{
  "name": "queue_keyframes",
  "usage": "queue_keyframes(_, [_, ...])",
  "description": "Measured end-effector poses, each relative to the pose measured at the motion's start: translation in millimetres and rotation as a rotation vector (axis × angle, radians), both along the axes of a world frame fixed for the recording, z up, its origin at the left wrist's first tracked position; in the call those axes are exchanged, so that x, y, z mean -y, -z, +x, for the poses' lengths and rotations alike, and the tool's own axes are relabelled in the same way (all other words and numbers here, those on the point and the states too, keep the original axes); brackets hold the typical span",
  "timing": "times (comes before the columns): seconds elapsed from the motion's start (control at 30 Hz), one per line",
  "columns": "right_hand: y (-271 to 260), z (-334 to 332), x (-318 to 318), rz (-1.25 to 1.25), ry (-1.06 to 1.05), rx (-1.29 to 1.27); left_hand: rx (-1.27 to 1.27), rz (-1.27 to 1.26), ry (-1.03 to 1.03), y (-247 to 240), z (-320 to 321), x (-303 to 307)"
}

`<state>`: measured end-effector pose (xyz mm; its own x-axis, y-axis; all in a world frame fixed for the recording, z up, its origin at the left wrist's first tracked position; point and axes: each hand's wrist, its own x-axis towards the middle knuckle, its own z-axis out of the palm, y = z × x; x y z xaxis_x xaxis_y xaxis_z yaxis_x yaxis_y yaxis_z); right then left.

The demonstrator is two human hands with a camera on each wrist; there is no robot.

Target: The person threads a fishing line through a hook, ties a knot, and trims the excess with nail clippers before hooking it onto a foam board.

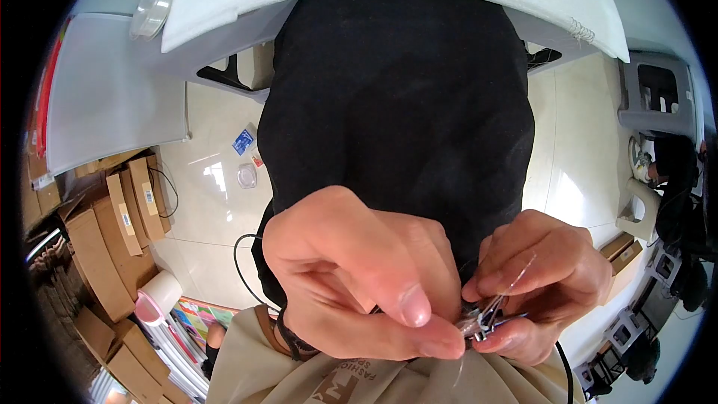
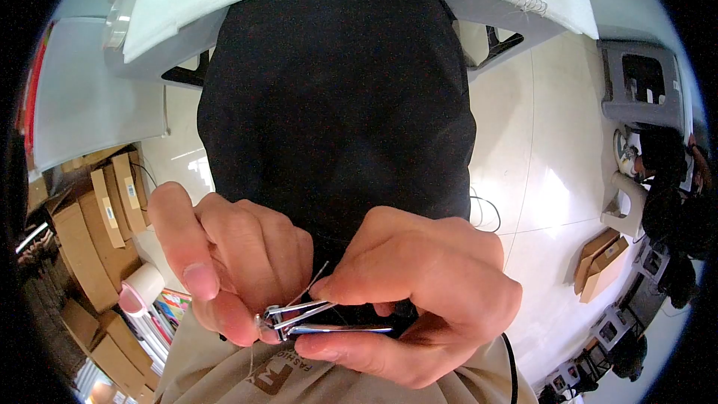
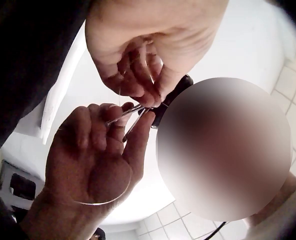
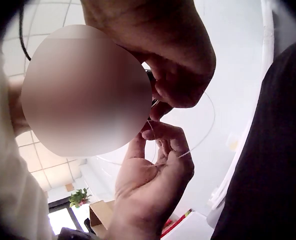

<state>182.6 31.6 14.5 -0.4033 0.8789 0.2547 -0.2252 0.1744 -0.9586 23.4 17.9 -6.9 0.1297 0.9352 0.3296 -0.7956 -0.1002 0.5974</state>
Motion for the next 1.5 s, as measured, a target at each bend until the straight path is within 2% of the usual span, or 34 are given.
queue_keyframes(0.17, [2.8, 1.6, -4.2, 0.097, -0.020, 0.029, 0.018, -0.016, 0.029, -0.8, -1.0, -0.6])
queue_keyframes(0.37, [3.1, 2.3, 1.3, 0.032, 0.029, 0.032, 0.002, -0.014, -0.011, 1.5, 1.5, -0.4])
queue_keyframes(1.17, [-0.7, 9.7, 8.2, -0.038, -0.021, 0.031, 0.108, -0.033, 0.046, 1.8, 1.0, -0.2])
queue_keyframes(1.27, [0.8, 0.3, 13.9, 0.013, 0.091, 0.008, 0.113, -0.042, 0.049, 1.9, -3.1, -1.2])
queue_keyframes(1.37, [0.6, -1.3, 1.3, 0.151, 0.107, 0.147, 0.094, -0.038, 0.014, 3.1, -3.9, -1.5])
queue_keyframes(1.5, [-5.5, -3.1, -1.9, 0.036, 0.159, 0.519, -0.063, -0.133, -0.107, -7.0, -5.1, 4.6])
